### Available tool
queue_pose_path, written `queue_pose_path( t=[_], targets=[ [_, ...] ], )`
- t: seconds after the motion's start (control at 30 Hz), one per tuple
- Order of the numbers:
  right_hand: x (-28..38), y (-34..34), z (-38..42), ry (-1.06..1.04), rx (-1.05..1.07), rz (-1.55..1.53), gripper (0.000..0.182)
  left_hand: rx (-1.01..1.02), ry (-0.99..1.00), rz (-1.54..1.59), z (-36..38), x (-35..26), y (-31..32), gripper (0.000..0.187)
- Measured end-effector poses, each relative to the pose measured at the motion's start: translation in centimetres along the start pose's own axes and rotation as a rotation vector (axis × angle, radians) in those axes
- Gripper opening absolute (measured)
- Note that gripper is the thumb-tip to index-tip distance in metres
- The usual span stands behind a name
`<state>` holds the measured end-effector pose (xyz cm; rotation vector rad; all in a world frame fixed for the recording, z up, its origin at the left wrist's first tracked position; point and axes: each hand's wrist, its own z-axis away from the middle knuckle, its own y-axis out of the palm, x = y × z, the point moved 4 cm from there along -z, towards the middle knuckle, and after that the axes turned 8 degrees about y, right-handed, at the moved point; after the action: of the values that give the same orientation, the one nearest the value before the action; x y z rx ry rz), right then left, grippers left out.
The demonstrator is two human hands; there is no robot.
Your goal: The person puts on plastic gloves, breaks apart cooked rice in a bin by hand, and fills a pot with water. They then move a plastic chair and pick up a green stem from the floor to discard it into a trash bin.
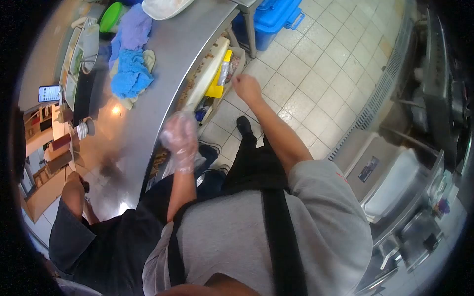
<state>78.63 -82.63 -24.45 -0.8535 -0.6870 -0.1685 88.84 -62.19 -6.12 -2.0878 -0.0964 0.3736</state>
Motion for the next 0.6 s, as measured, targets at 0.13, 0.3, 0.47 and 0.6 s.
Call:
queue_pose_path(
  t=[0.13, 0.3, 0.47, 0.6],
  targets=[
    [4.4, -3.6, 0.2, -0.179, -0.447, 0.129, 0.022, 0.281, -0.015, 0.137, 2.7, 0.9, 8.1, 0.021],
    [5.5, -1.2, -1.5, -0.115, -0.594, 0.319, 0.025, 0.481, -0.285, 0.376, 3.5, 2.7, 12.2, 0.027],
    [4.0, -0.1, -2.7, -0.134, -0.481, 0.217, 0.02, 0.694, -0.306, 0.522, 4.2, 1.1, 12.7, 0.027],
    [3.3, -0.8, -1.5, -0.22, -0.586, 0.2, 0.019, 0.854, -0.25, 0.634, 5.4, -1.1, 14.9, 0.028]
  ],
)
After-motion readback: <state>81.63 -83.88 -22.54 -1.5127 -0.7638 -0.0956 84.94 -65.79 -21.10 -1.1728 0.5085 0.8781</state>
